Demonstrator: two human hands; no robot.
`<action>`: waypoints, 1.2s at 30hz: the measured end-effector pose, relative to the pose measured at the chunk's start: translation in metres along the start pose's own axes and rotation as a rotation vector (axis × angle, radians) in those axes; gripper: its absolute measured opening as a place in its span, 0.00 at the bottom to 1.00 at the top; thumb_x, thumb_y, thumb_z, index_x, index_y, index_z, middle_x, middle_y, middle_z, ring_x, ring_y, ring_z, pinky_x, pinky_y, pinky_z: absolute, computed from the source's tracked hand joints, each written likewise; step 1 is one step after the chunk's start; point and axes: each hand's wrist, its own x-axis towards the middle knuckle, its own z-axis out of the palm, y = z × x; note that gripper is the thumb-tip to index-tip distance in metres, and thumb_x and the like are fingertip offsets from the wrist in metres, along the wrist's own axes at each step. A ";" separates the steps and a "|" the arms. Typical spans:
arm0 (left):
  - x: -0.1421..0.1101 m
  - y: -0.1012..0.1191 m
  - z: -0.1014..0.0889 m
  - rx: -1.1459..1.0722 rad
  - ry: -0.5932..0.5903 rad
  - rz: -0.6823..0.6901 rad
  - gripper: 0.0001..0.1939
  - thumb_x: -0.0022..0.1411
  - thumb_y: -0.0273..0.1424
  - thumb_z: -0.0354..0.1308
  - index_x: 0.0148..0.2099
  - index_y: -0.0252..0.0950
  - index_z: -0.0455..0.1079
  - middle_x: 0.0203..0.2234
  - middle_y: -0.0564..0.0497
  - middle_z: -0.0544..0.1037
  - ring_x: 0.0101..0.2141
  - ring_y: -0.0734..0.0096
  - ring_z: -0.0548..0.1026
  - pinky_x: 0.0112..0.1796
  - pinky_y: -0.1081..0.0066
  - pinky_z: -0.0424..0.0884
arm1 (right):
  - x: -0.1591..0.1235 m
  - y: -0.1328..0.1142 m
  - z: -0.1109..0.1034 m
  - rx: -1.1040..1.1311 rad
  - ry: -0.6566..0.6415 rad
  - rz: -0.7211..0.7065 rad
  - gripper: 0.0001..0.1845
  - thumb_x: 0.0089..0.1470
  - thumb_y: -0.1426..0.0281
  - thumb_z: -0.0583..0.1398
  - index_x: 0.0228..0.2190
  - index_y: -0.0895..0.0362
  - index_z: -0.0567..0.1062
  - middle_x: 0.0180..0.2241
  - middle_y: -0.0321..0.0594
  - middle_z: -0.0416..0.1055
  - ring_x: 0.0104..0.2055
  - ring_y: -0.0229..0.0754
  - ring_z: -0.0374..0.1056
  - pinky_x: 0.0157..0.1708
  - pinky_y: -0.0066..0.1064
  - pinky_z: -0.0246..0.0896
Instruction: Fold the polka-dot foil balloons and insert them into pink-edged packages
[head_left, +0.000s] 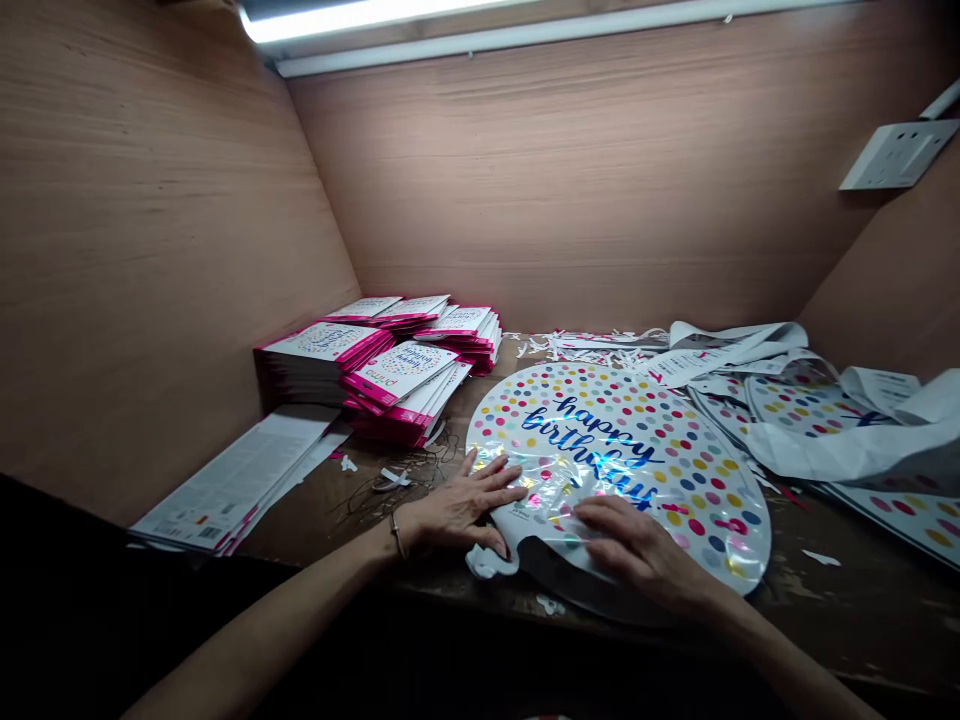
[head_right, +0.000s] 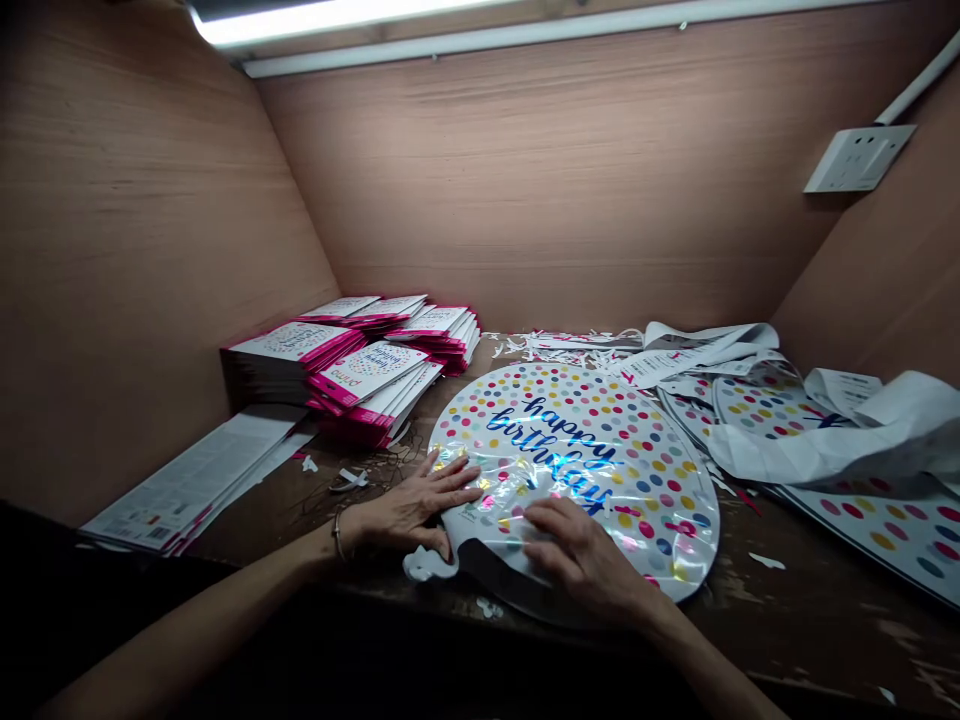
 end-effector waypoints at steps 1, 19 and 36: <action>0.000 0.006 0.009 0.040 0.004 -0.014 0.36 0.59 0.53 0.48 0.64 0.46 0.48 0.63 0.46 0.47 0.63 0.52 0.40 0.56 0.44 0.27 | -0.008 0.001 0.001 -0.086 -0.036 -0.062 0.21 0.55 0.59 0.55 0.48 0.54 0.70 0.52 0.45 0.65 0.54 0.49 0.58 0.55 0.41 0.51; 0.015 0.082 0.032 0.018 0.098 0.072 0.46 0.54 0.56 0.50 0.66 0.35 0.42 0.63 0.38 0.46 0.63 0.50 0.39 0.58 0.46 0.35 | -0.030 0.002 0.025 -0.126 0.114 -0.158 0.20 0.51 0.60 0.61 0.45 0.51 0.74 0.51 0.44 0.66 0.56 0.52 0.56 0.55 0.47 0.52; 0.032 0.077 0.025 -0.160 0.165 -0.158 0.12 0.64 0.27 0.46 0.42 0.37 0.71 0.35 0.52 0.76 0.38 0.69 0.72 0.44 0.72 0.62 | 0.026 0.002 0.019 0.065 0.139 0.333 0.21 0.51 0.61 0.53 0.13 0.56 0.60 0.15 0.33 0.58 0.21 0.36 0.53 0.22 0.29 0.45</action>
